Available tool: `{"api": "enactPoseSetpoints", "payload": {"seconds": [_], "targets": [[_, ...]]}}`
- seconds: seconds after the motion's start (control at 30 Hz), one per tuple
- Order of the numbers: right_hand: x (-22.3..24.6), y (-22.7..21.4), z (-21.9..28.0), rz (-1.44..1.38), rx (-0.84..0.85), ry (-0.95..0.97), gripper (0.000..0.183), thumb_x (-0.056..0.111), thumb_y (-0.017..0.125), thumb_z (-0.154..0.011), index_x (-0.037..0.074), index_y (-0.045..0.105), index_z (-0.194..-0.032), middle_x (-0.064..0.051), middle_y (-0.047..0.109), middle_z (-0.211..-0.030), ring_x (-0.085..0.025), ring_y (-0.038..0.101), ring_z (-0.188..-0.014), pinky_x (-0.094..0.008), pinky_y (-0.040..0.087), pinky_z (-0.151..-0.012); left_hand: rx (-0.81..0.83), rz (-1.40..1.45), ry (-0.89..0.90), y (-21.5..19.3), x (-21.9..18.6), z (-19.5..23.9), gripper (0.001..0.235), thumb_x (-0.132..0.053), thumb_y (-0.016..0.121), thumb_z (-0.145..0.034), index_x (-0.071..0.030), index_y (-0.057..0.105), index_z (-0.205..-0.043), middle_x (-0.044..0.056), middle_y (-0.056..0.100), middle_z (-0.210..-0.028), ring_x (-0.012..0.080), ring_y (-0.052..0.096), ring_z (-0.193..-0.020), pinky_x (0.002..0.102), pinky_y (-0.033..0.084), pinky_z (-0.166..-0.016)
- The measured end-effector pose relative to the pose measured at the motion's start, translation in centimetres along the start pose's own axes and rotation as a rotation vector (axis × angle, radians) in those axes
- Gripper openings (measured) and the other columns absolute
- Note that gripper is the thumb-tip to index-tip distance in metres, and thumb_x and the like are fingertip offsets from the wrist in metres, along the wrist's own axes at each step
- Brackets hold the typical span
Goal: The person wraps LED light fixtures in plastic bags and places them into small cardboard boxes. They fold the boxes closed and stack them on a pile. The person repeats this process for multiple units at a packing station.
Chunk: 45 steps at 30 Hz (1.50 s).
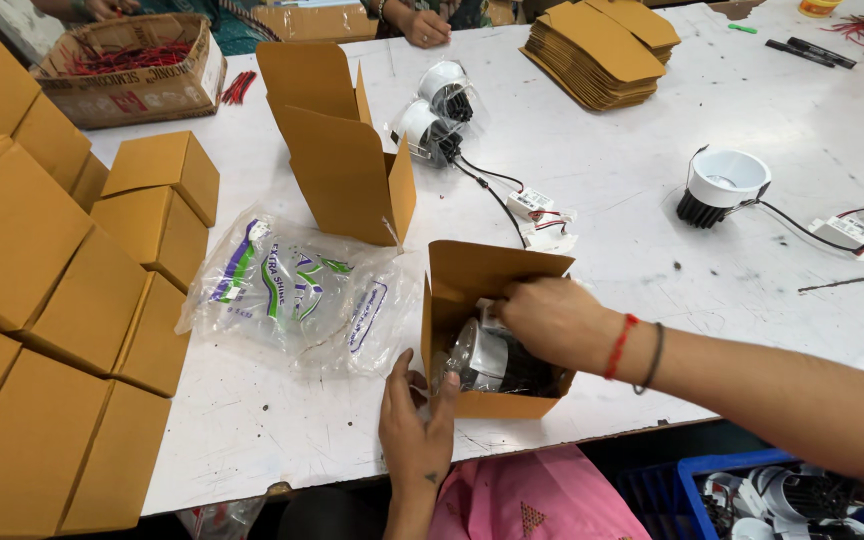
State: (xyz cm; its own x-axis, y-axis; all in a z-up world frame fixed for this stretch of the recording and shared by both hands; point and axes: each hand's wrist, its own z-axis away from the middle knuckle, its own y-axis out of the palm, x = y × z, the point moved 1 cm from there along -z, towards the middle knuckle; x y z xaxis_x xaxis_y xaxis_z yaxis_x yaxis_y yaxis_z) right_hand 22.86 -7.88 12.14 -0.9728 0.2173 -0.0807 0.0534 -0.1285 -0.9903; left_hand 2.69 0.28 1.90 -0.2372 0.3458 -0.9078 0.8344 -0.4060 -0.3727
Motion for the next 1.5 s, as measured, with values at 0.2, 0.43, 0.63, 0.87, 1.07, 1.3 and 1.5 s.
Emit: {"api": "enactPoseSetpoints", "payload": {"seconds": [0.2,0.43,0.63,0.87,1.07,1.3,1.5], "targets": [[1.4,3.2,-4.5,0.102,0.256,-0.112,0.020,0.010,0.060,-0.088,0.005,0.078,-0.092,-0.017,0.074,-0.093,-0.036,0.074,-0.090,-0.046,0.060,-0.075,0.040,0.036,-0.004,0.0,-0.3,-0.3,0.053,-0.028,0.067,-0.089,-0.003,0.060,-0.135,0.010,0.070,-0.093,0.0199,0.066,-0.073,0.033,0.055,-0.066],[0.2,-2.2,-2.2,-0.103,0.349,-0.218,0.024,0.007,0.060,-0.084,0.003,0.074,-0.103,-0.019,0.073,-0.095,-0.038,0.071,-0.095,-0.048,0.056,-0.084,0.101,0.079,-0.111,-0.3,0.1,0.4,0.058,-0.033,0.071,-0.090,-0.003,0.057,-0.137,0.009,0.063,-0.078,0.0174,0.060,-0.069,0.032,0.053,-0.064],[-0.8,-5.6,4.6,0.070,0.026,-0.123,0.033,0.024,0.069,-0.080,0.004,0.071,-0.106,-0.013,0.073,-0.100,-0.032,0.069,-0.097,-0.046,0.051,-0.095,0.112,0.428,0.123,-1.3,1.6,-0.3,0.055,-0.036,0.061,-0.098,-0.002,0.059,-0.141,0.004,0.063,-0.099,0.0134,0.059,-0.090,0.029,0.051,-0.083],[2.0,2.6,-0.8,0.153,0.374,-0.150,0.014,0.012,0.063,-0.089,0.007,0.076,-0.088,-0.013,0.073,-0.091,-0.033,0.073,-0.089,-0.045,0.060,-0.078,0.285,0.479,-0.090,1.3,1.8,-8.5,0.052,-0.040,0.051,-0.102,-0.006,0.059,-0.139,0.007,0.066,-0.124,0.0181,0.060,-0.110,0.033,0.048,-0.100],[1.4,0.6,1.2,0.047,0.184,-0.148,0.039,0.008,0.061,-0.089,0.004,0.063,-0.128,-0.017,0.068,-0.121,-0.033,0.070,-0.099,-0.042,0.056,-0.086,0.467,0.597,-0.122,2.3,1.5,-7.5,0.077,-0.064,0.038,-0.097,-0.009,0.044,-0.152,0.010,0.051,-0.154,0.0238,0.039,-0.148,0.036,0.025,-0.121],[-6.9,-0.3,11.1,-0.869,-0.581,0.103,0.021,0.013,0.068,-0.096,0.001,0.075,-0.113,-0.009,0.075,-0.114,-0.020,0.074,-0.105,-0.034,0.061,-0.096,0.487,0.587,-0.125,1.4,1.4,-6.7,0.082,-0.064,0.047,-0.095,-0.006,0.043,-0.153,0.012,0.051,-0.155,0.0248,0.039,-0.151,0.038,0.022,-0.123],[-8.8,11.8,4.0,-1.865,-0.294,0.132,0.077,0.046,0.073,-0.087,0.000,0.051,-0.145,-0.011,0.062,-0.143,-0.019,0.059,-0.130,-0.036,0.046,-0.110,0.487,0.556,-0.184,2.3,1.5,-7.1,0.084,-0.065,0.051,-0.091,-0.009,0.042,-0.153,0.008,0.050,-0.155,0.0224,0.037,-0.150,0.037,0.021,-0.122]]}}
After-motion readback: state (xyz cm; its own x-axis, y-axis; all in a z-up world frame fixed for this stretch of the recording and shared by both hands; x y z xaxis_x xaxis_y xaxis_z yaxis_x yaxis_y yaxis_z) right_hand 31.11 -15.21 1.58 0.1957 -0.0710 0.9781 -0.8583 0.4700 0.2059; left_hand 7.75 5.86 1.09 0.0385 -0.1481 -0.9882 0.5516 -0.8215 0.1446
